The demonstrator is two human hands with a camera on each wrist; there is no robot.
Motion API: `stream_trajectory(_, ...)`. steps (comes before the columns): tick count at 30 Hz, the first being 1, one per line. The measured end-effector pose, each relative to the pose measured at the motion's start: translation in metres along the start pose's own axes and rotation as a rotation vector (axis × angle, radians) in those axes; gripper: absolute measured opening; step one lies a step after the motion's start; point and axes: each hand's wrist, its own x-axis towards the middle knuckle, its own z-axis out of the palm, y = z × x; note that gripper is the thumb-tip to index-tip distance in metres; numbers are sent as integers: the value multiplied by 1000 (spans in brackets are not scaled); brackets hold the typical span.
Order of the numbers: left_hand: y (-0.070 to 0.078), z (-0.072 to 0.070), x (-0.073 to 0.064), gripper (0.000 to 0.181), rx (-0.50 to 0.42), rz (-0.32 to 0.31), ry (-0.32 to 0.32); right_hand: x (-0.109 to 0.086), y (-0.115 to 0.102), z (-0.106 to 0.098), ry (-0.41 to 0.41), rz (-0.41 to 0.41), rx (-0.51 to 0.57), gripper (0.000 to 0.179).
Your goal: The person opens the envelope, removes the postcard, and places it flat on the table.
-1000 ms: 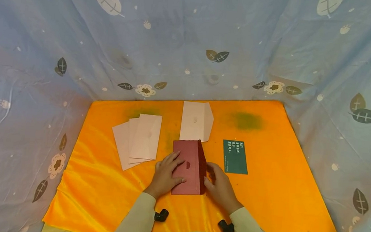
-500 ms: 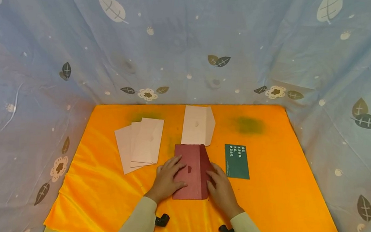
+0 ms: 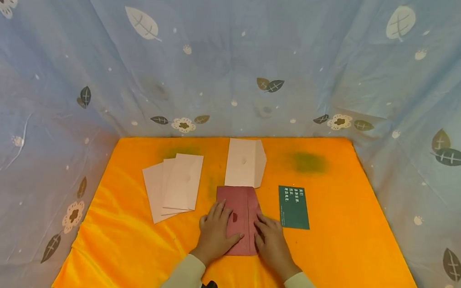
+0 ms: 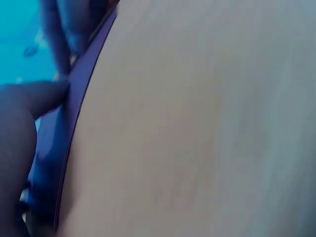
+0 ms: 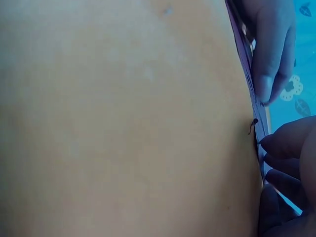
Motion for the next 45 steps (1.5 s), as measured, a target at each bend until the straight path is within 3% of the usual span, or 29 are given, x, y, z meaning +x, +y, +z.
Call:
stream_trajectory(5,16,13,-2,88,28,-61,10,-4,2,0,-2,-8,13,43)
stream_trajectory(11,27,17,-2,92,47,-104,7,-3,4,0,-5,3,28,44)
stream_trajectory(14,27,18,-1,93,52,-114,4,-1,5,0,-10,18,29,44)
stream_trajectory(23,24,26,-2,85,62,-84,81,0,5,-2,-8,21,50,45)
stream_trajectory(30,24,27,-2,89,78,-89,113,0,7,-1,-11,25,57,44)
stream_trajectory(45,28,26,2,83,78,-162,67,0,13,-6,-13,33,123,44)
